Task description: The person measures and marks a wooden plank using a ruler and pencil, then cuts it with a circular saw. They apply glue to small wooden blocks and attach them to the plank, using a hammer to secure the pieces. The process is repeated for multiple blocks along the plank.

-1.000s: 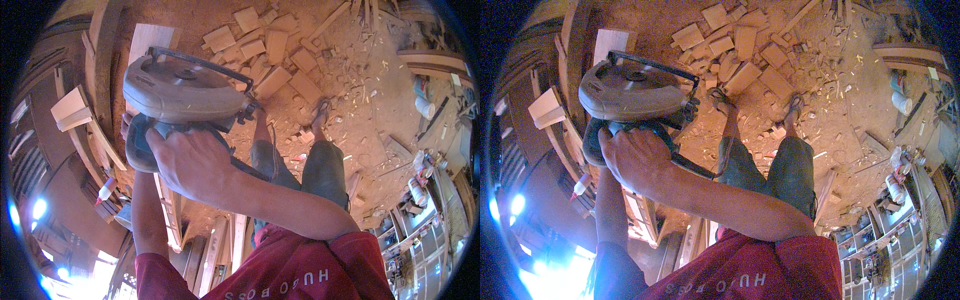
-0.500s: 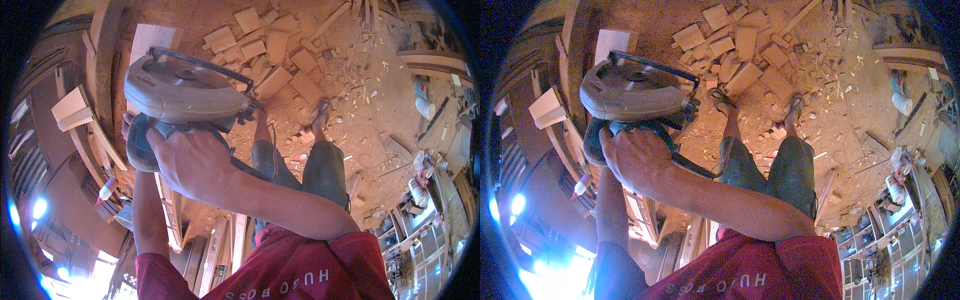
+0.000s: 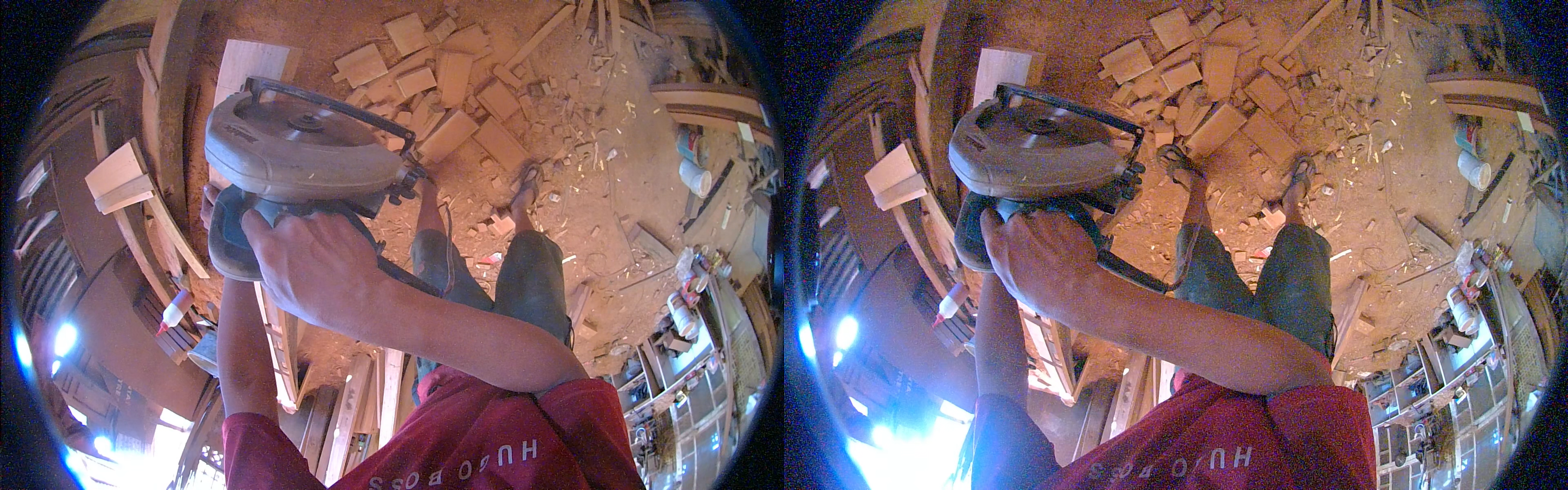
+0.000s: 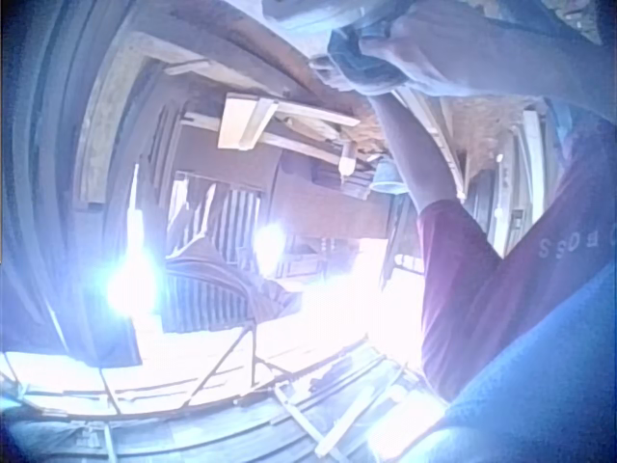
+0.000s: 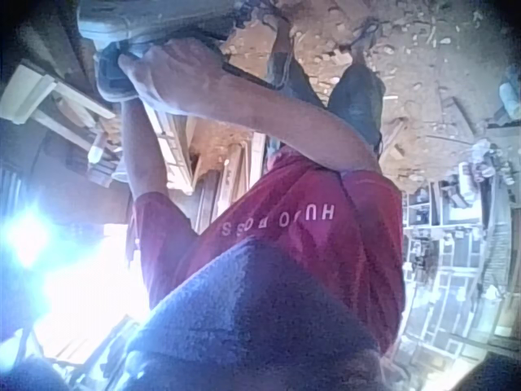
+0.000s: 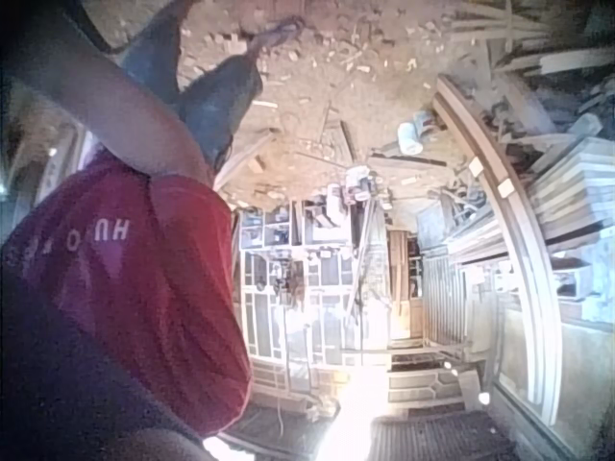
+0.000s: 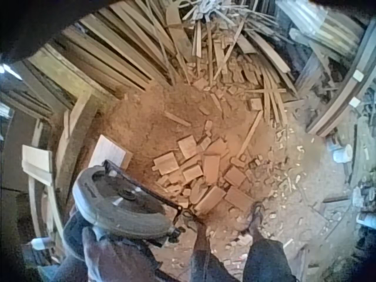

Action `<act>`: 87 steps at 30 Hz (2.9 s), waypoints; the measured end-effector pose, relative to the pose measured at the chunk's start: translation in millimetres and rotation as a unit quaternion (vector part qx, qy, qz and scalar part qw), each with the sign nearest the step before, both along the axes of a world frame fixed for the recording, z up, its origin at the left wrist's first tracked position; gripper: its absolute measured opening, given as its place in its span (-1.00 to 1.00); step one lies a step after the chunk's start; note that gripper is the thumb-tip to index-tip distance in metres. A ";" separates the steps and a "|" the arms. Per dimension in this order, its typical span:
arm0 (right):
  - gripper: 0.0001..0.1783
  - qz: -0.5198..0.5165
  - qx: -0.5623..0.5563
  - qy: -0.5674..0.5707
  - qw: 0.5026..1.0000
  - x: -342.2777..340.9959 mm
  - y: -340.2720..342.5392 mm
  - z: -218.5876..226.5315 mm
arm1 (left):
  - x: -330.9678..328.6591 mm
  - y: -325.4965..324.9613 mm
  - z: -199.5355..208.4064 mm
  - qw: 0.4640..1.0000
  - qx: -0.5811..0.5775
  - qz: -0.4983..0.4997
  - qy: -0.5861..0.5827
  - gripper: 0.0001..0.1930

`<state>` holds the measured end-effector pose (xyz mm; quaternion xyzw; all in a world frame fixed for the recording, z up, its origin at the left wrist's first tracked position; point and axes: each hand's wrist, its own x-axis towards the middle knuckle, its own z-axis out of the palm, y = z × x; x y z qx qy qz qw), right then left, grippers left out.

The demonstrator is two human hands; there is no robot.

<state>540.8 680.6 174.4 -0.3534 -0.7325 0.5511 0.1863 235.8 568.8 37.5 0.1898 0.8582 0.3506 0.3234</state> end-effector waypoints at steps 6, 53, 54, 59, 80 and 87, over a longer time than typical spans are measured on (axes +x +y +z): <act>-0.64 -0.007 0.009 -0.008 1.000 -0.9 0.7 0.7 | 0.5 2.1 -0.5 1.000 0.007 0.000 -0.008 -0.60; -0.60 0.014 -0.001 -0.022 1.000 -12.7 8.2 3.0 | 11.9 7.9 4.9 0.995 0.068 0.003 -0.069 -0.62; -0.61 0.008 0.000 -0.021 1.000 -13.3 7.3 3.3 | 10.2 7.6 5.9 0.995 0.069 0.003 -0.071 -0.62; -0.62 0.004 0.002 -0.012 1.000 -15.0 7.6 2.2 | 10.4 7.7 6.7 0.994 0.075 0.004 -0.077 -0.63; -0.64 -0.006 0.005 -0.005 1.000 -24.5 9.2 0.2 | 9.6 15.2 8.4 0.990 0.092 0.006 -0.105 -0.64; -0.63 -0.004 0.010 -0.004 1.000 -25.8 9.2 1.1 | 13.2 22.2 3.3 0.988 0.100 0.006 -0.115 -0.64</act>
